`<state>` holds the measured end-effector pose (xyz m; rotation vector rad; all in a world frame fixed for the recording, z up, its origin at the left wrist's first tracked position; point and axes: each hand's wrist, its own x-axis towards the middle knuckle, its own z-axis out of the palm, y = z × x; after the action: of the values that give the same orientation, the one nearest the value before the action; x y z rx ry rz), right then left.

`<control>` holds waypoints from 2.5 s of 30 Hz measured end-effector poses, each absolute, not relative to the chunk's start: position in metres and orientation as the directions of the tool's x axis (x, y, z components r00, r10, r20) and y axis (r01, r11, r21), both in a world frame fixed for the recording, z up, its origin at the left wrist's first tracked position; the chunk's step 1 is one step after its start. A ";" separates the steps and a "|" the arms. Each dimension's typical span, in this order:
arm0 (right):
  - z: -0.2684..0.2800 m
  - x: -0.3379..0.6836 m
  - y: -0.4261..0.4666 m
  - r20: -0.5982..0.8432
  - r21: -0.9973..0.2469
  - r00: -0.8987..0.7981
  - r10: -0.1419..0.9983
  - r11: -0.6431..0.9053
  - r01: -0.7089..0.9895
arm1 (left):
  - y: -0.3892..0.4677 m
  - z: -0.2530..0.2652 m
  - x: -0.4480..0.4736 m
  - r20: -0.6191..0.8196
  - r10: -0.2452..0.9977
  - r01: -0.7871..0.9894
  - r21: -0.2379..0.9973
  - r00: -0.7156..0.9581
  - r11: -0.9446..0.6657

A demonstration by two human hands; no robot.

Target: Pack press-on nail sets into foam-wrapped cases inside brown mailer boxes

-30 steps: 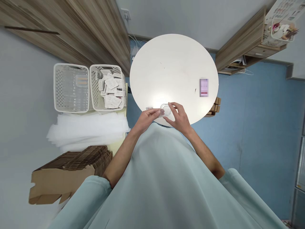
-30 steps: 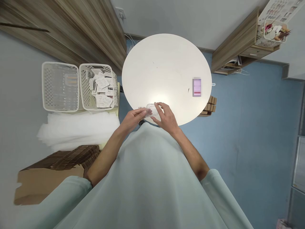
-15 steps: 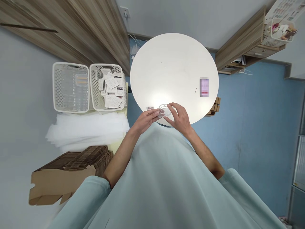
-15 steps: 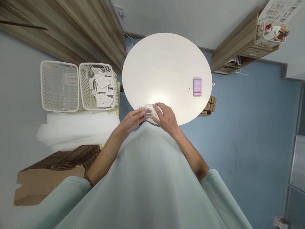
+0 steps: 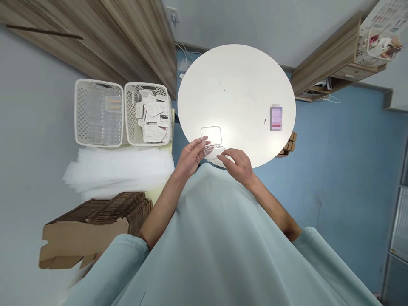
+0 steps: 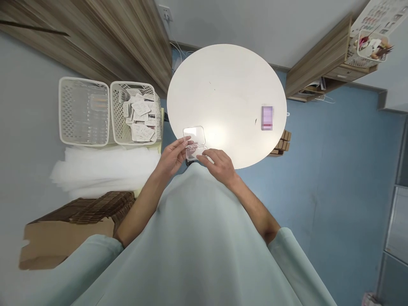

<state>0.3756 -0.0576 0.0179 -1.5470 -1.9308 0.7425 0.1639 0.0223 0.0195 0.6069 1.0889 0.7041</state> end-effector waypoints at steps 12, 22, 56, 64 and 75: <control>-0.011 0.355 -0.039 0.066 -0.763 -0.236 0.969 0.201 0.614 | 0.026 0.017 0.118 -0.615 0.788 -0.253 0.764 -0.010 0.593; -0.132 0.335 0.029 -0.276 -0.537 -0.301 0.913 0.113 0.836 | -0.001 0.022 0.036 -0.627 0.723 -0.297 0.777 -0.291 0.554; -0.010 0.434 -0.030 -0.140 -0.891 0.389 0.911 -0.287 0.351 | 0.032 0.006 0.162 -0.611 0.775 -0.170 0.756 0.164 0.632; 0.049 0.426 -0.044 -0.101 -0.968 0.256 0.961 -0.154 0.196 | 0.043 0.018 0.196 -0.590 0.737 -0.101 0.754 0.328 0.649; 0.043 0.422 -0.041 -0.140 -0.928 0.040 0.989 -0.145 0.343 | 0.043 0.033 0.202 -0.587 0.741 -0.100 0.758 0.326 0.645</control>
<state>0.4216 -0.0408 0.0433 -1.5867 -1.3817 1.1184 0.2017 0.0427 0.0333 0.6877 1.1113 0.6121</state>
